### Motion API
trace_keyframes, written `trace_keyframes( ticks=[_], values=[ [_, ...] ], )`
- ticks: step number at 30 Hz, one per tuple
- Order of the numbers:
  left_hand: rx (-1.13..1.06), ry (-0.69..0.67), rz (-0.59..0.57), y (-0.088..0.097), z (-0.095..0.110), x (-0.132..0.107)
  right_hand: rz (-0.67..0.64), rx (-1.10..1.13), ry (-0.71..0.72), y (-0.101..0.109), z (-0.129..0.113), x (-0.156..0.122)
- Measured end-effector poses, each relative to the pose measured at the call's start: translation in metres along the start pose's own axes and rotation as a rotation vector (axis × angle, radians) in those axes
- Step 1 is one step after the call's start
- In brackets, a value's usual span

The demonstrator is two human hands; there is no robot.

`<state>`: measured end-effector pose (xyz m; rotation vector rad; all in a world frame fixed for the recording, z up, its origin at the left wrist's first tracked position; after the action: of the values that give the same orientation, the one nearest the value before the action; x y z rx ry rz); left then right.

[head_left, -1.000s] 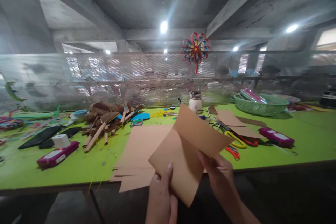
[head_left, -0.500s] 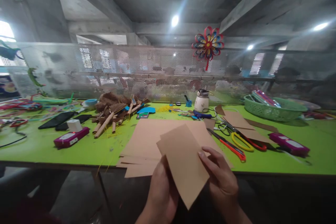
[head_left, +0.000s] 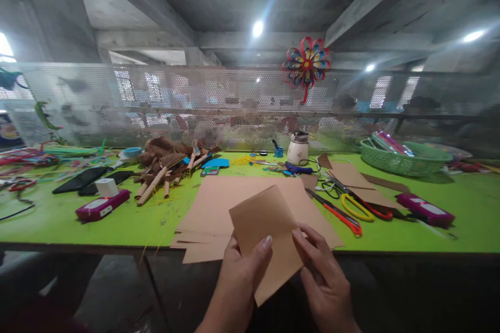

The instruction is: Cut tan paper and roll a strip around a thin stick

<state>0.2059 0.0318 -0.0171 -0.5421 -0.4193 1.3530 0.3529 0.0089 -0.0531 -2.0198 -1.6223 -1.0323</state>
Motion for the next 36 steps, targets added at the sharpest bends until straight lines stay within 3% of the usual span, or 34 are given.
trace_keyframes(
  ticks=[3, 5, 7, 10, 16, 23, 27, 32, 36],
  values=[
    [0.117, -0.047, 0.022, 0.012, 0.004, 0.005, -0.087, 0.265, -0.183, 0.01, -0.001, 0.001],
    [0.214, -0.087, 0.04, 0.018, 0.007, 0.005, -0.218, 0.394, -0.246, 0.013, -0.007, 0.009],
    [0.284, -0.113, 0.043, 0.02, 0.011, 0.003, -0.241, 0.364, -0.313, 0.017, -0.01, 0.019],
    [0.315, -0.111, 0.029, 0.018, 0.015, -0.003, -0.337, 0.332, -0.358, 0.007, -0.013, 0.031],
    [0.273, -0.09, -0.066, 0.01, 0.019, -0.014, -0.277, 0.451, -0.44, -0.018, 0.0, 0.016],
    [0.151, 0.009, -0.052, 0.012, 0.006, -0.019, -0.25, 0.466, -0.471, -0.019, 0.009, 0.0],
    [0.158, 0.078, -0.135, 0.011, 0.001, -0.02, -0.265, 0.466, -0.496, -0.013, 0.005, 0.0],
    [0.195, 0.117, -0.212, 0.013, -0.002, -0.024, -0.419, 0.444, -0.388, 0.001, -0.022, 0.019],
    [0.227, 0.112, -0.225, 0.012, -0.001, -0.029, -0.373, 0.422, -0.389, 0.006, -0.032, 0.038]
  ],
)
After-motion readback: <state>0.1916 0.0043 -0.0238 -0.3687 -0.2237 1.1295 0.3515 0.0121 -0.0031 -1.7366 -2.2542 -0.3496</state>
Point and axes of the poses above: each hand's wrist, its own x-axis towards the middle knuckle, its own y-axis out of the back of the hand, z = x × y, the point moved 5 cm from there along x, towards the middle knuckle, and after that the axes turned 7 degrees about -z, right-handed, at the moved point
